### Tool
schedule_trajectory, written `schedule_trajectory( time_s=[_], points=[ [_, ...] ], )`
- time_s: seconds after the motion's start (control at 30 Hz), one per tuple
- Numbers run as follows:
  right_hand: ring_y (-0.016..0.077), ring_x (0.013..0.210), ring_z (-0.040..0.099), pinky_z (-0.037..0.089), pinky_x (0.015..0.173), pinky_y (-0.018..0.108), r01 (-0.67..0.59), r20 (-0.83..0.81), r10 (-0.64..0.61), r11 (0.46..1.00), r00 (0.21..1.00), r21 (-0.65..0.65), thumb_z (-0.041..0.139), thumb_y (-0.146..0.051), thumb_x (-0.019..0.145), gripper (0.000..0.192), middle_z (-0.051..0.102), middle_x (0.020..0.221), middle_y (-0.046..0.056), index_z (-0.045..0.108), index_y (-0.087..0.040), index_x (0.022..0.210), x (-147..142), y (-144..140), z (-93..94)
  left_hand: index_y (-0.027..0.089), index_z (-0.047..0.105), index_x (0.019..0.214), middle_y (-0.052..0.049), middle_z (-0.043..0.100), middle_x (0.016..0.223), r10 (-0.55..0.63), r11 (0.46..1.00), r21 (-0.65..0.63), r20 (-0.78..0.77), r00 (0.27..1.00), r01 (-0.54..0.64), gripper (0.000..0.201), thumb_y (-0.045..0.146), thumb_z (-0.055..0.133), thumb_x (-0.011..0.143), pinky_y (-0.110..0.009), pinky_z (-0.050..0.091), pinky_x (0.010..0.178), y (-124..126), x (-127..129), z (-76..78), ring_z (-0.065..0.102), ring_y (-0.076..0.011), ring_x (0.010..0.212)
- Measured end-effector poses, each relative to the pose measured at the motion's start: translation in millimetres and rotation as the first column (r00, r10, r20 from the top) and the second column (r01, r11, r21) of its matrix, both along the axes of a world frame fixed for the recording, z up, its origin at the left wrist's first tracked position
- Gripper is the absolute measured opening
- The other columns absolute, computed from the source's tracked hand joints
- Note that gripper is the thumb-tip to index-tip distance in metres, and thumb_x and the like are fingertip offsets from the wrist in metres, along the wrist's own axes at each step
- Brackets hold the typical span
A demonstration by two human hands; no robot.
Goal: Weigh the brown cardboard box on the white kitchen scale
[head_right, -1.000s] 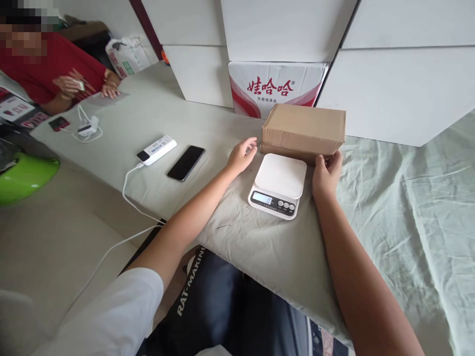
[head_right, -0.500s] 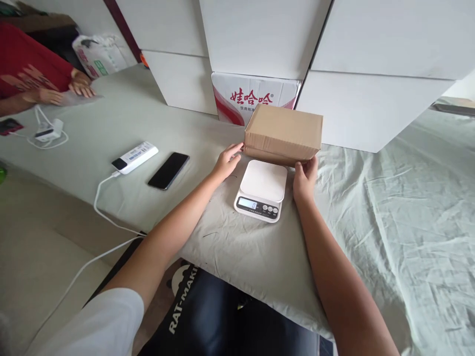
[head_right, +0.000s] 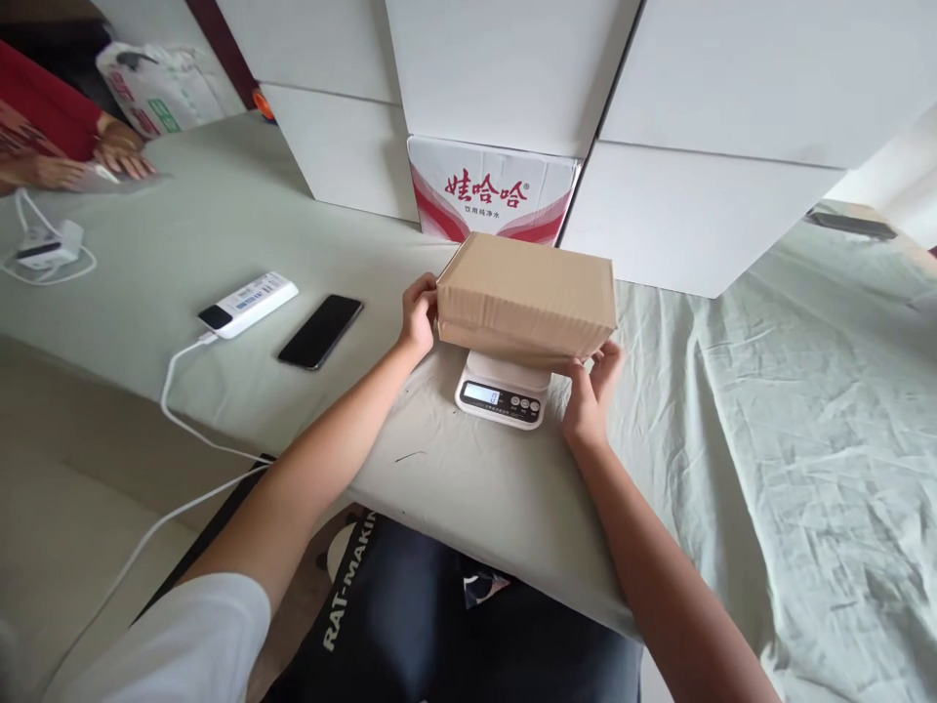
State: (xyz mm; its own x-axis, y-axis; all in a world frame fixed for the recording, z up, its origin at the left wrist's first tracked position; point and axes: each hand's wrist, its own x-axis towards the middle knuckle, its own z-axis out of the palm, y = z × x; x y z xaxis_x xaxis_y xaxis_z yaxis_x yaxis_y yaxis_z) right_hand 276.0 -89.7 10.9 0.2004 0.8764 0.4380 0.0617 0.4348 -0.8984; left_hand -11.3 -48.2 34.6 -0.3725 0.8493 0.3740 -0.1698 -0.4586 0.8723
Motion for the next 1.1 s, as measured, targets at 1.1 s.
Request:
schedule_trajectory(
  time_s=[1.1],
  points=[
    [0.0219, 0.100, 0.066, 0.059, 0.086, 0.039, 0.291, -0.259, -0.306, 0.952, 0.916, -0.096, 0.050, -0.059, 0.090, 0.030, 0.053, 0.102, 0.001, 0.047, -0.030, 0.097, 9, 10, -1.2, 0.023, 0.032, 0.063, 0.005, 0.024, 0.062, 0.275, 0.961, -0.051, 0.094, 0.957, -0.271, 0.059, 0.044, 0.073, 0.100, -0.028, 0.021, 0.052, 2, -7, -7.6, 0.025, -0.0110, 0.055]
  ],
)
